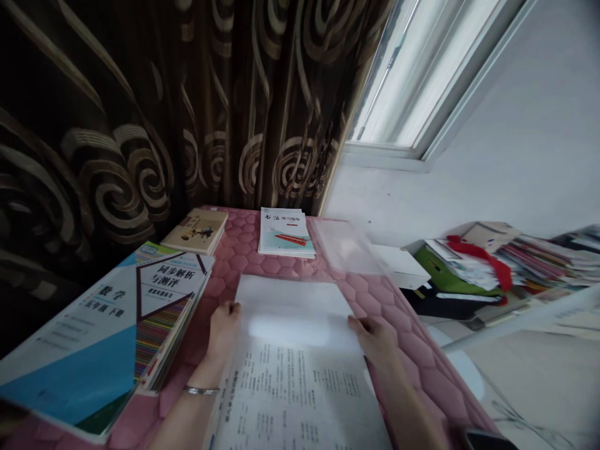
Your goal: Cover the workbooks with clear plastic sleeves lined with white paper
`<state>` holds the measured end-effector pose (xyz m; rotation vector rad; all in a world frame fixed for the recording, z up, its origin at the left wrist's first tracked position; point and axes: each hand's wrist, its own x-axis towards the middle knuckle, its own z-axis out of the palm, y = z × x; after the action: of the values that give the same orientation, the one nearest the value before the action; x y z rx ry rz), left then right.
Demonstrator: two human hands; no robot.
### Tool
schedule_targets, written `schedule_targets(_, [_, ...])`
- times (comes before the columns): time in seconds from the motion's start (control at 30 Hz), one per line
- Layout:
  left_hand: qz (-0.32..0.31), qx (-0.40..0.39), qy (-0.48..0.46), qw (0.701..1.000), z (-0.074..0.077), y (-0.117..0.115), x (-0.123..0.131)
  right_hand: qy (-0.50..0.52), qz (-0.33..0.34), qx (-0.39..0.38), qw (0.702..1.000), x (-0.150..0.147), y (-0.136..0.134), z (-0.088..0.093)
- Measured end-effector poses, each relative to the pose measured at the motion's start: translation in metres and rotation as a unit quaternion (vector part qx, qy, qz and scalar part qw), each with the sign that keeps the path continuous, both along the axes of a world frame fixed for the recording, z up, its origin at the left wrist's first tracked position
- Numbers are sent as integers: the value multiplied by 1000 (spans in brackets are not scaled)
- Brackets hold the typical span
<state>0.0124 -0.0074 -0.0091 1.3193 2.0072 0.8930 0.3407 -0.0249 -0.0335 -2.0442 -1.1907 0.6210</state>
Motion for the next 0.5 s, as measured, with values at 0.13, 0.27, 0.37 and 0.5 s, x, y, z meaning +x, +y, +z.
schedule_targets(0.13, [-2, -11, 34, 999, 3, 0, 1, 23, 36, -8, 999, 2, -2, 4])
schedule_targets(0.27, [-10, -28, 71, 997, 5, 2, 2, -49, 36, 1, 998, -3, -1, 6])
schedule_targets(0.37, [-22, -40, 93, 995, 5, 4, 2, -88, 32, -14, 995, -7, 0, 4])
schedule_targets(0.5, [-10, -26, 80, 996, 5, 5, 3, -117, 22, -1, 993, -8, 2, -1])
